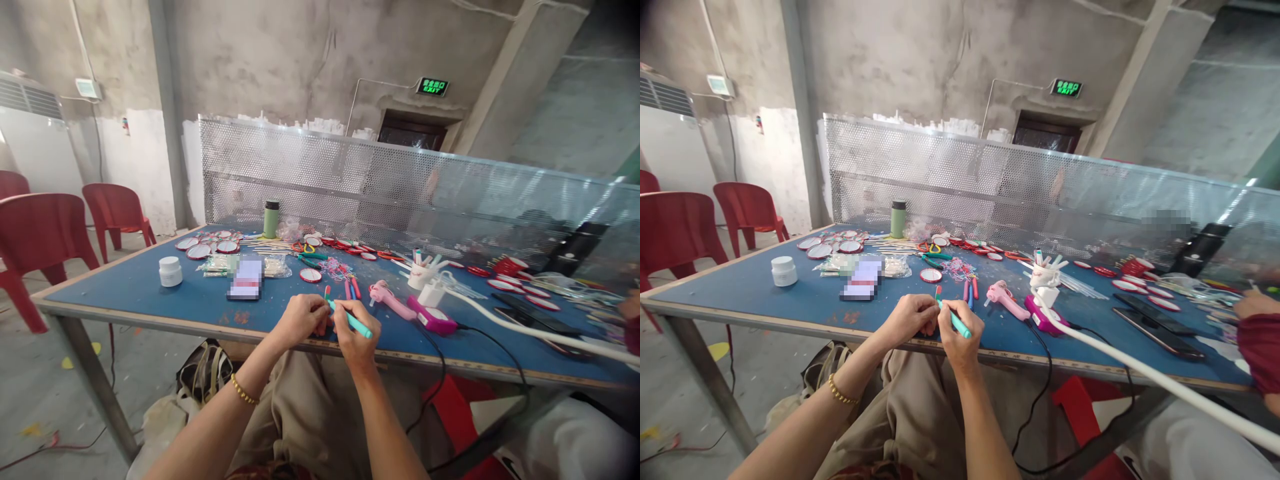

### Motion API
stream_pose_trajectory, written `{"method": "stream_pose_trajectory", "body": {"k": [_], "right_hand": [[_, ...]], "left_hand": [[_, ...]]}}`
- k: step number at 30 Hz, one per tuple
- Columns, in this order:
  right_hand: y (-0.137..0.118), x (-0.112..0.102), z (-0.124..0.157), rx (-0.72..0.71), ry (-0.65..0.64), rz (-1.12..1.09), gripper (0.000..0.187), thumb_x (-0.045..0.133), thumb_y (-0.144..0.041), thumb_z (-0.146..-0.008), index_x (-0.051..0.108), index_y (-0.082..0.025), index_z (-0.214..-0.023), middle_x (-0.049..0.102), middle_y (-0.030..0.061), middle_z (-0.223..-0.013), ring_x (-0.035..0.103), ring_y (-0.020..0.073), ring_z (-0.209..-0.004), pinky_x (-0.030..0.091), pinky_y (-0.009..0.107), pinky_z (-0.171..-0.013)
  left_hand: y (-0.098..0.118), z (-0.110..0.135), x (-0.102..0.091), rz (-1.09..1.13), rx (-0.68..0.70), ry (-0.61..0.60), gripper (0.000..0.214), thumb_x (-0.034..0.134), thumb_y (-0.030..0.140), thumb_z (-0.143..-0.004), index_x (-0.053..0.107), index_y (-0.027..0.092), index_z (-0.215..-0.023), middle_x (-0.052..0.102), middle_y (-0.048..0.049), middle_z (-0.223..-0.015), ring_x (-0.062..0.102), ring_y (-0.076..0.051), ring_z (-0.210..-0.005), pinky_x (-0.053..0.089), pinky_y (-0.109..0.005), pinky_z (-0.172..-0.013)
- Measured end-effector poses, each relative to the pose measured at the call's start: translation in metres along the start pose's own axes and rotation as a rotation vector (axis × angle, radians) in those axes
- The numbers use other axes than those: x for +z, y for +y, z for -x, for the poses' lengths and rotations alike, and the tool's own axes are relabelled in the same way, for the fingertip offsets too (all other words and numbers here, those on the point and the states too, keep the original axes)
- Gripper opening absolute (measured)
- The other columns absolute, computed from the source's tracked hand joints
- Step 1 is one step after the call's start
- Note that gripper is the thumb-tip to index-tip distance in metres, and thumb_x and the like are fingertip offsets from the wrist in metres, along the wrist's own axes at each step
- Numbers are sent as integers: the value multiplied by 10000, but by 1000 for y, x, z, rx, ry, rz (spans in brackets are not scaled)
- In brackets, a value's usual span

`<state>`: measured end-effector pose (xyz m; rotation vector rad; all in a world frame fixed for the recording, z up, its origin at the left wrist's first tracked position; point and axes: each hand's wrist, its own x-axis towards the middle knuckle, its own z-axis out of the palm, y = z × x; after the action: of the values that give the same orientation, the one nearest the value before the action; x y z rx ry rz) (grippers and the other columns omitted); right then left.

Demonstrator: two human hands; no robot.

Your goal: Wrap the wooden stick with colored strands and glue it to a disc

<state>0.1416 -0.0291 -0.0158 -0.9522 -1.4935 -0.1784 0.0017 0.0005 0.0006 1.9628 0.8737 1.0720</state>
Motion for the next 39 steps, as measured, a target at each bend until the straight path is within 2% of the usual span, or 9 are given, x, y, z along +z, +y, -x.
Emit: {"method": "stream_pose_trajectory", "body": {"k": [10,22,39], "right_hand": [[0,-2,1,16,42,25,174,552,-259,-914,640,-186,-784,688,11,-643,628,131,-525,480,232,-522],[-3,-1,-1,-7,2,14,173,551,-242,-918,631,-187,-775,657,-7,-613,605,121,-511,467,226,-527],[0,-1,0,-3,27,15,180,552,-253,-911,632,-185,-765,675,4,-624,623,128,-526,464,226,-521]], "left_hand": [[1,0,0,31,4,-5,289,487,307,-880,583,171,-643,621,14,-531,571,-107,-504,437,-192,-569],[-2,0,1,19,4,3,270,487,281,-866,584,173,-638,618,23,-527,581,-107,-509,439,-192,-578],[-1,0,1,30,6,0,281,491,295,-873,581,172,-637,620,21,-526,576,-107,-504,436,-191,-566]]}}
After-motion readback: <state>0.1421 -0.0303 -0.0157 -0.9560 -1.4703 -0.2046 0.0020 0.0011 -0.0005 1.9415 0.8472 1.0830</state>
